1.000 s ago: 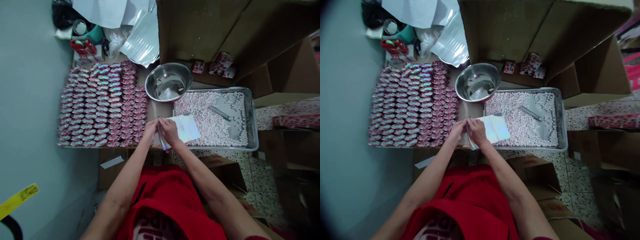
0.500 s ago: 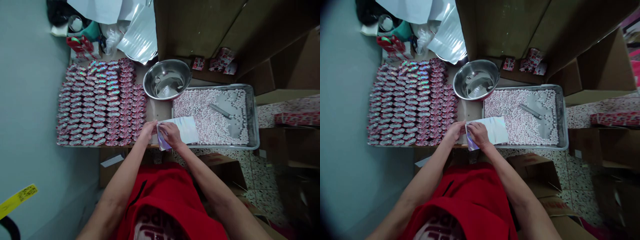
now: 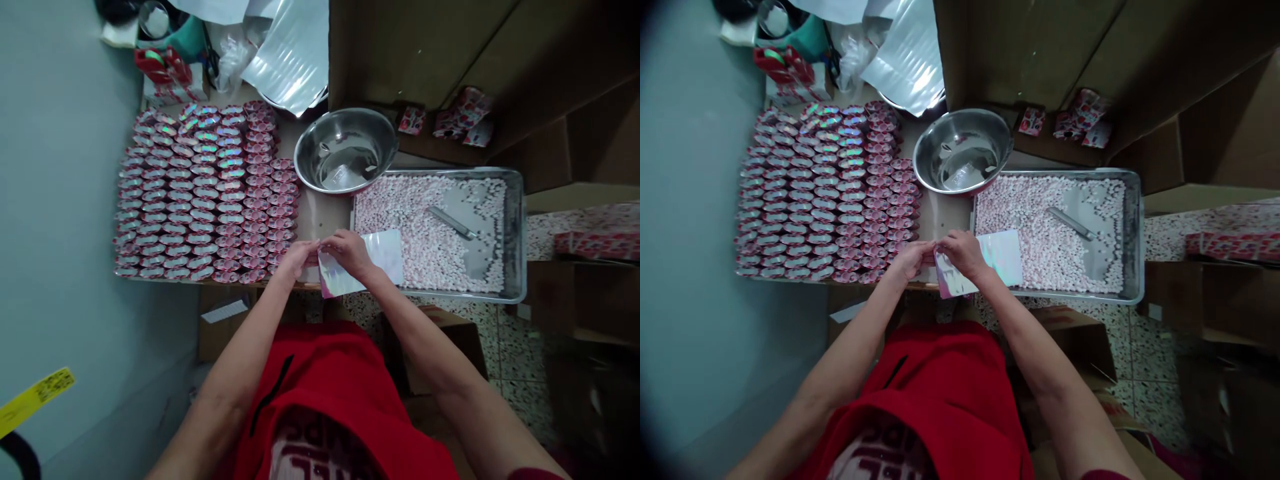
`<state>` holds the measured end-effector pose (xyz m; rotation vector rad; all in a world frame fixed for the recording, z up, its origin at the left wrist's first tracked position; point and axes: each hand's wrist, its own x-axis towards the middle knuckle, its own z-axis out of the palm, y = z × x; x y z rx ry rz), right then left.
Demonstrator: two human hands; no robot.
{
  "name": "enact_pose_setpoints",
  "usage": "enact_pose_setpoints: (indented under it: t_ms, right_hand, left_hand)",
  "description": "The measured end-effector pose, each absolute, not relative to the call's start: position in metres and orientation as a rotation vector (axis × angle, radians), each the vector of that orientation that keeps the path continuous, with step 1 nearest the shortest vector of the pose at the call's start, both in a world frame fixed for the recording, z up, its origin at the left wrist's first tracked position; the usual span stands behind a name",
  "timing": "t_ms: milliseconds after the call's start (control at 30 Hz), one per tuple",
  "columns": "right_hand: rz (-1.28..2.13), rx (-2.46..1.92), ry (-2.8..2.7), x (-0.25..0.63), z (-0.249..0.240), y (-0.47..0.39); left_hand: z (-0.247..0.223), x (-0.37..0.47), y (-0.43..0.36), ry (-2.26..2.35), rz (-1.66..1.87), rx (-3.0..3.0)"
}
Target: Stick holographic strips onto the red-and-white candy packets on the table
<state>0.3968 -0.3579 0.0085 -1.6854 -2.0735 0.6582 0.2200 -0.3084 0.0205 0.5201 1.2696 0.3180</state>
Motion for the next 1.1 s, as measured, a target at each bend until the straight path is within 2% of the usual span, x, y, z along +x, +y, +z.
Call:
enact_pose_setpoints:
  t_ms: [133, 267, 400, 500, 567, 900, 1100]
  right_hand:
    - [0.545, -1.646, -2.250, 0.397, 0.010, -0.358]
    - [0.638, -1.763, -2.102, 0.392, 0.006, -0.358]
    - [0.963, -1.830, -1.758, 0.393, -0.002, -0.351]
    - [1.251, -1.706, -1.525, 0.402, -0.005, -0.350]
    - [1.316, -1.587, -1.494, 0.407, -0.006, -0.353]
    - [0.598, -1.672, -2.308, 0.393, 0.003, -0.360]
    - [0.492, -1.717, -2.309, 0.389, -0.005, -0.360]
  left_hand:
    - [0.017, 0.219, -0.308, 1.235, 0.345, 0.506]
    - [0.015, 0.223, -0.311, 1.229, 0.338, 0.472]
    - [0.011, 0.226, -0.317, 1.257, 0.327, 0.436]
    - [0.008, 0.225, -0.317, 1.279, 0.299, 0.398]
    - [0.006, 0.224, -0.316, 1.284, 0.289, 0.372]
    - [0.005, 0.225, -0.314, 1.310, 0.230, 0.389]
    - [0.006, 0.230, -0.316, 1.337, 0.232, 0.403]
